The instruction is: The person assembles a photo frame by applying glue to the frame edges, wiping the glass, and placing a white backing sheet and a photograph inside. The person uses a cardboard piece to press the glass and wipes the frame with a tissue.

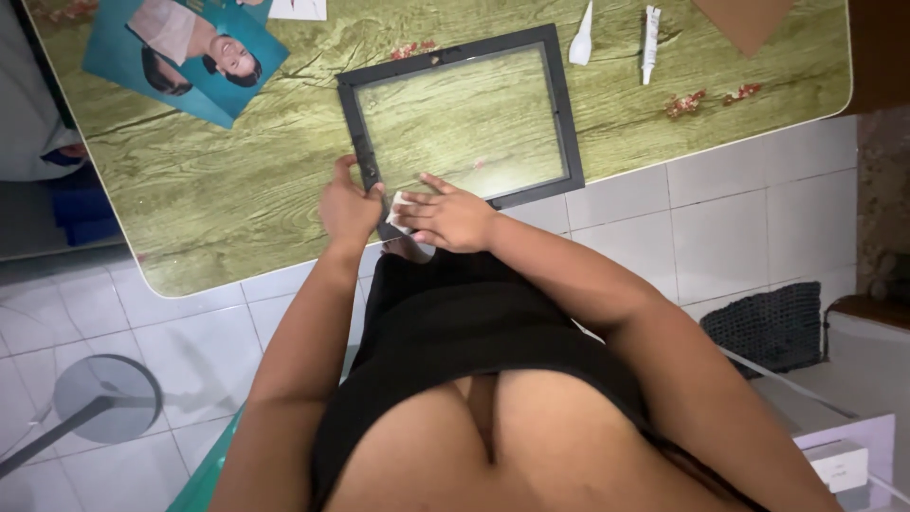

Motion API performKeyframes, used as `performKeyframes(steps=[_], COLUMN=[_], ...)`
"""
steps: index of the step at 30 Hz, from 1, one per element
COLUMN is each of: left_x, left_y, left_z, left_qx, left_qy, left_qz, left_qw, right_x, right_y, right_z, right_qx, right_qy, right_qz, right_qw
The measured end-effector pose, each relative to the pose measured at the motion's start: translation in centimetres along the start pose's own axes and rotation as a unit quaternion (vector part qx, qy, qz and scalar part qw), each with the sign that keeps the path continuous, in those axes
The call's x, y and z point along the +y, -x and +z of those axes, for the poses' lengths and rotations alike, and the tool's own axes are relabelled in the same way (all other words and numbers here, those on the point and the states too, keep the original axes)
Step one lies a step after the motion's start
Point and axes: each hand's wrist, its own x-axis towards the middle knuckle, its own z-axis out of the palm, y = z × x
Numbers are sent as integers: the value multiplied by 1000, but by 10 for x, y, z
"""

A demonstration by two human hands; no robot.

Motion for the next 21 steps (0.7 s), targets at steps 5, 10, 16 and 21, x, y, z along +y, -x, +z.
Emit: performKeyframes(steps=[5,10,16,21], left_x=[4,-1,0,0], left_y=[6,2,4,0], left_z=[1,5,6,4], left_qx=[6,15,17,4], left_qy=[-74,-91,-87,-76], left_qz=[40,52,44,32], left_qw=[996,994,995,997], right_x=[26,58,51,15], right_y=[41,129,154,87], right_z=[-34,-69,-71,-36], right_qx=[31,12,41,74], right_qy=[51,76,85,72], right_qz=[78,165,185,115], right_qw=[995,983,978,988])
